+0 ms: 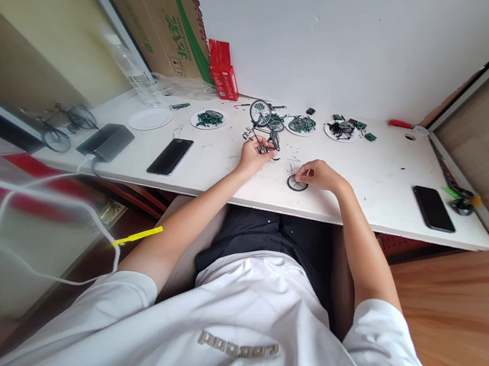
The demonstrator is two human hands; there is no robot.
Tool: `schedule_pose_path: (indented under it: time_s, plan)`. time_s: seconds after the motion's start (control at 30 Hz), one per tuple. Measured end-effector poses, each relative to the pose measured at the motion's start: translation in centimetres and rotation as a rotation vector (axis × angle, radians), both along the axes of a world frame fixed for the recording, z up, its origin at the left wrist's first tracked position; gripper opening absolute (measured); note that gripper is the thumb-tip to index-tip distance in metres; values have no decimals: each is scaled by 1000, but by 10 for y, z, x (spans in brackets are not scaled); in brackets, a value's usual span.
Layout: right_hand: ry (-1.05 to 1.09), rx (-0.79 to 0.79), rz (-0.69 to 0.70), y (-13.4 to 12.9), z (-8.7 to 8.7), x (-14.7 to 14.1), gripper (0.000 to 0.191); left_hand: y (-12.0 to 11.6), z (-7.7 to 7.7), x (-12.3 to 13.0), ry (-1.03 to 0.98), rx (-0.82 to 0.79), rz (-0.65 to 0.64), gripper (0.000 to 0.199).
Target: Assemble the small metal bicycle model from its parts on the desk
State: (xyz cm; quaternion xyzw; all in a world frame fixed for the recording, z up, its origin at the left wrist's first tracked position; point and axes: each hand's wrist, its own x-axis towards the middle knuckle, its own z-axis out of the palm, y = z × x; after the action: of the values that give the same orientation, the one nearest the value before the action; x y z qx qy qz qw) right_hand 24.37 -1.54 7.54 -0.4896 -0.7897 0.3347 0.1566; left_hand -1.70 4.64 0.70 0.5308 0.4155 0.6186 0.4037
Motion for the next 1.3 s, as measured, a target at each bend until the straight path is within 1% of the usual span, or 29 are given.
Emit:
schedule_pose_path:
  time_s: [0.13,0.27,0.6,0.77,1.03,1.17,1.3]
  plan:
    - [15,5,21,0,-1,1,51,0,0,0,19,5,-3,47]
    - [-5,12,0,-1,-1,1,48,0,0,-1,30,14,-4,45]
    - [49,-19,13,0,-3,0,31,-1,0,-1,43,4,-2,45]
    - [30,-11,9,0,-3,0,23,0,-2,-1,46,8,-5,42]
    - [-4,-35,-23,-2,0,0,25,2,-6,-1,50,22,-5,45]
    - [-5,17,4,-3,2,0,23,2,-5,-1,46,24,-13,43]
    - [-6,3,-11,-4,4,0,30,2,-6,-1,46,31,-15,43]
